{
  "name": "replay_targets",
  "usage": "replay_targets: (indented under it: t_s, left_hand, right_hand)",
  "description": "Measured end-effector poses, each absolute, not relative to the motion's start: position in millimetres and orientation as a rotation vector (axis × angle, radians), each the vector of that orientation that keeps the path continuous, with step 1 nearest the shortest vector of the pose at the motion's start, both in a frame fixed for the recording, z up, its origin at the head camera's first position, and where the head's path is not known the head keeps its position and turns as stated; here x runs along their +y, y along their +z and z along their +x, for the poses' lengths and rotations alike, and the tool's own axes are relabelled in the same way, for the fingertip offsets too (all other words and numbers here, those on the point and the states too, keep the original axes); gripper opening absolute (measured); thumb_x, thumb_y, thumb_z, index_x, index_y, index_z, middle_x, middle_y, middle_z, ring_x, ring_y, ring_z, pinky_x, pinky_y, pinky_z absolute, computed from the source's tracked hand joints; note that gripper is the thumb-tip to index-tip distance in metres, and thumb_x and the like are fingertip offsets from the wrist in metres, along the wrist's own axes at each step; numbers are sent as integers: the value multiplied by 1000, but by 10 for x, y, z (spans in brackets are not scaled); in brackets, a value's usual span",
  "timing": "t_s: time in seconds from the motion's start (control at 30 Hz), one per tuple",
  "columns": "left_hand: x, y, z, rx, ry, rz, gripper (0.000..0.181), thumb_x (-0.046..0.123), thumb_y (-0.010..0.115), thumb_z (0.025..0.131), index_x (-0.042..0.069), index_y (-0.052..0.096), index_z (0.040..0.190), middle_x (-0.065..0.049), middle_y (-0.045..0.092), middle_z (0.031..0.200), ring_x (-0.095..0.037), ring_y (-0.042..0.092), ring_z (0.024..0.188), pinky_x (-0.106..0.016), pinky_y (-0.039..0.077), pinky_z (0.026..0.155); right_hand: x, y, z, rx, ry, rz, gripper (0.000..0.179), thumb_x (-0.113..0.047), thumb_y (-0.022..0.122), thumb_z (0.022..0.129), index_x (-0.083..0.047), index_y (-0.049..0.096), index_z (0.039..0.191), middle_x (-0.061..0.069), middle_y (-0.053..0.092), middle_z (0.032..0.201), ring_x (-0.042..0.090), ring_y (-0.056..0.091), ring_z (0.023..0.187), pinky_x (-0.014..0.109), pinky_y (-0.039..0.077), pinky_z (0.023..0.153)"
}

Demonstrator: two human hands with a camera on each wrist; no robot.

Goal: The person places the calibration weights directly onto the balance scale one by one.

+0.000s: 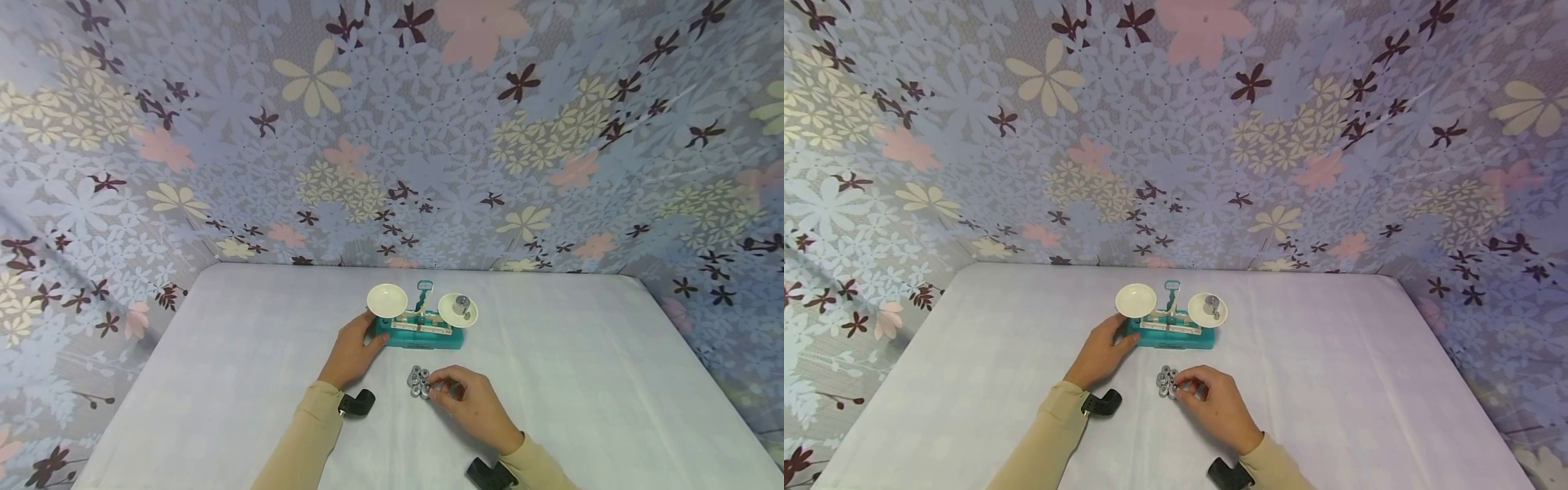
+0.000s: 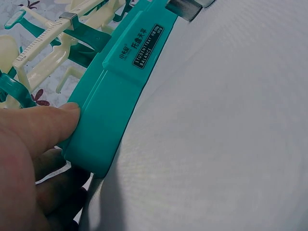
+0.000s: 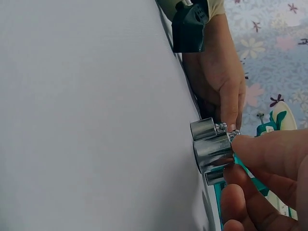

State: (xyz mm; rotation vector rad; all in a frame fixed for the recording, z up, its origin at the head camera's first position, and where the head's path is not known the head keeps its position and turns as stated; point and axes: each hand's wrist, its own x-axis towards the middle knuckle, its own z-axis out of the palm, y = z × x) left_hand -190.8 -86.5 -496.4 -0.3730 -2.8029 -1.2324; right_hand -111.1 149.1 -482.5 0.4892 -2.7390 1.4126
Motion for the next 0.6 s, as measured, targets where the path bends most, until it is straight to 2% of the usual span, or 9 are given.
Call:
replay_targets:
  t_s: [0.6]
  left_hand:
    - [-861, -4951, -1903, -2812, -1231, -361, 62, 35, 55, 92, 6, 35, 142, -10, 40, 143, -23, 37, 131, -38, 30, 109]
  right_hand:
    - [1475, -4889, -1116, -2762, 1491, 409, 13, -20, 73, 80, -26, 69, 90, -13, 60, 77, 8, 49, 61, 21, 43, 53]
